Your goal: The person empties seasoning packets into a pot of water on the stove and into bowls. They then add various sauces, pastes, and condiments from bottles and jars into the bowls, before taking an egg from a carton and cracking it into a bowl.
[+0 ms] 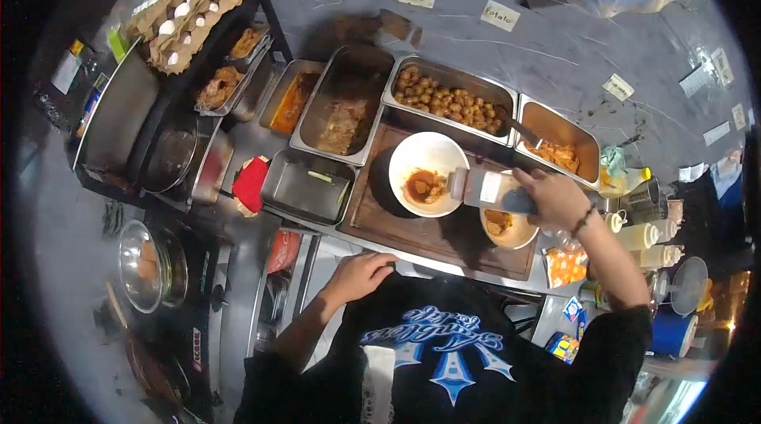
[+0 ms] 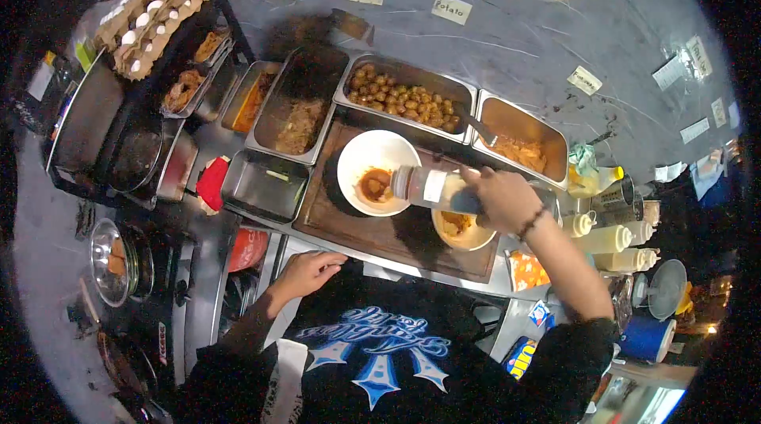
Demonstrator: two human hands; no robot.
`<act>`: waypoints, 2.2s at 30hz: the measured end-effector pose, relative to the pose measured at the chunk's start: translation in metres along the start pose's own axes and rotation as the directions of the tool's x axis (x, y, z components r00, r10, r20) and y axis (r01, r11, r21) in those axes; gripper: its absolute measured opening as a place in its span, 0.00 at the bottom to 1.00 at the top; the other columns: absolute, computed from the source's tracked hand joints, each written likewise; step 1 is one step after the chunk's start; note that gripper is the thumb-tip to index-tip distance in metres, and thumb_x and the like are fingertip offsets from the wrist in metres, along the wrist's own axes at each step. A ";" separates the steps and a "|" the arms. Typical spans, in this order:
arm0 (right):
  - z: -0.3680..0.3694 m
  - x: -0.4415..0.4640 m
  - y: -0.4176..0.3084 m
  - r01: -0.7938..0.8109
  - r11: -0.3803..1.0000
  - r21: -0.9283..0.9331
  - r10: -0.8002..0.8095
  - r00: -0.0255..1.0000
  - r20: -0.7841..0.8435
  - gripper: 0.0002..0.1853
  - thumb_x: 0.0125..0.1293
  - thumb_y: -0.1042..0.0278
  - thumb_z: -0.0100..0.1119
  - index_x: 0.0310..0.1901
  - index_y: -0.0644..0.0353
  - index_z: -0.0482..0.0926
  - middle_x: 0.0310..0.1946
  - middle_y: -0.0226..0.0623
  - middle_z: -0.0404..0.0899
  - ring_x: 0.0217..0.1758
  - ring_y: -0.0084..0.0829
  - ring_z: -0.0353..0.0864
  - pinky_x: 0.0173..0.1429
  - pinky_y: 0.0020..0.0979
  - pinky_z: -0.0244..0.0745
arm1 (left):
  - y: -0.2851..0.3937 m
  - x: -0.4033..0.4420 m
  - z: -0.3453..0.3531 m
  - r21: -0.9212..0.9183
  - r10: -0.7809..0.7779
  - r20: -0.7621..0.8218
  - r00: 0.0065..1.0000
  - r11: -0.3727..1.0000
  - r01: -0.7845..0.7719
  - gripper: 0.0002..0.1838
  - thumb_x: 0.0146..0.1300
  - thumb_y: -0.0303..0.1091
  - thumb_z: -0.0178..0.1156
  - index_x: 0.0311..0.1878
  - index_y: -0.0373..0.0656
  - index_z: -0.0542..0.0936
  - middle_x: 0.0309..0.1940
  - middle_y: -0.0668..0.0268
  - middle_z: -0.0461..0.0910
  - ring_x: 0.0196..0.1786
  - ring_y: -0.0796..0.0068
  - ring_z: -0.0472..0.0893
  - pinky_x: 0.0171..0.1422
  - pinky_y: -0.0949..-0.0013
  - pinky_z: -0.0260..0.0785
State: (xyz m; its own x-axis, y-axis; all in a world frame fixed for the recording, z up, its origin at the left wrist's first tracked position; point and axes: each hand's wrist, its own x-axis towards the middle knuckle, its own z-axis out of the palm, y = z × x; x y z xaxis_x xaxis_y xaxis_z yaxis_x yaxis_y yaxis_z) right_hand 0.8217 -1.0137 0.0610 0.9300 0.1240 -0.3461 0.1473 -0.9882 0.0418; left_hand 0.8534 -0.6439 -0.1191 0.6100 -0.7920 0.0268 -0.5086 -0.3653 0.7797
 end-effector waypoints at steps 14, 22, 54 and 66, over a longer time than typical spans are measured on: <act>-0.017 0.093 -0.032 0.129 0.817 -0.562 -0.096 0.991 0.088 0.37 0.40 0.59 0.67 0.58 0.48 0.71 0.40 0.38 0.81 0.46 0.37 0.81 0.45 0.38 0.76 | -0.159 -0.133 0.028 0.141 -0.527 0.300 0.795 0.849 0.509 0.18 0.60 0.41 0.59 0.53 0.50 0.74 0.34 0.56 0.82 0.41 0.52 0.81 0.46 0.54 0.72; -0.009 0.026 -0.013 -0.295 0.945 0.142 0.278 0.952 0.127 0.42 0.35 0.57 0.71 0.59 0.53 0.69 0.37 0.52 0.81 0.43 0.50 0.80 0.47 0.45 0.75 | -0.238 -0.185 0.082 0.156 -0.555 0.142 0.819 0.830 0.535 0.20 0.57 0.48 0.63 0.49 0.50 0.74 0.29 0.57 0.81 0.38 0.52 0.81 0.42 0.53 0.72; 0.028 -0.086 0.038 -0.256 0.828 -0.499 0.384 0.907 0.171 0.15 0.40 0.67 0.60 0.34 0.55 0.76 0.30 0.33 0.79 0.38 0.35 0.79 0.40 0.35 0.69 | -0.250 -0.177 0.072 -0.221 -0.561 0.314 0.766 0.742 0.633 0.13 0.57 0.25 0.63 0.45 0.41 0.73 0.29 0.59 0.80 0.23 0.71 0.78 0.25 0.70 0.70; 0.028 -0.075 0.027 -0.289 0.876 -0.386 0.365 0.920 0.141 0.15 0.39 0.69 0.63 0.35 0.56 0.76 0.30 0.34 0.80 0.34 0.37 0.81 0.37 0.38 0.71 | -0.279 -0.166 0.089 -0.521 -0.523 0.381 0.763 0.560 0.644 0.12 0.59 0.26 0.62 0.45 0.42 0.74 0.31 0.61 0.81 0.29 0.72 0.82 0.27 0.71 0.73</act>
State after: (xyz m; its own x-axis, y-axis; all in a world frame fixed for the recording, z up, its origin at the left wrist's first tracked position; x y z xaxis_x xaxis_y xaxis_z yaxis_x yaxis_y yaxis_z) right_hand 0.7466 -1.0523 0.0616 0.8621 -0.2596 -0.4351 -0.0094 -0.8669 0.4985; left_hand 0.8403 -0.4544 -0.3970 0.4995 -0.5996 -0.6253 0.4244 -0.4599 0.7800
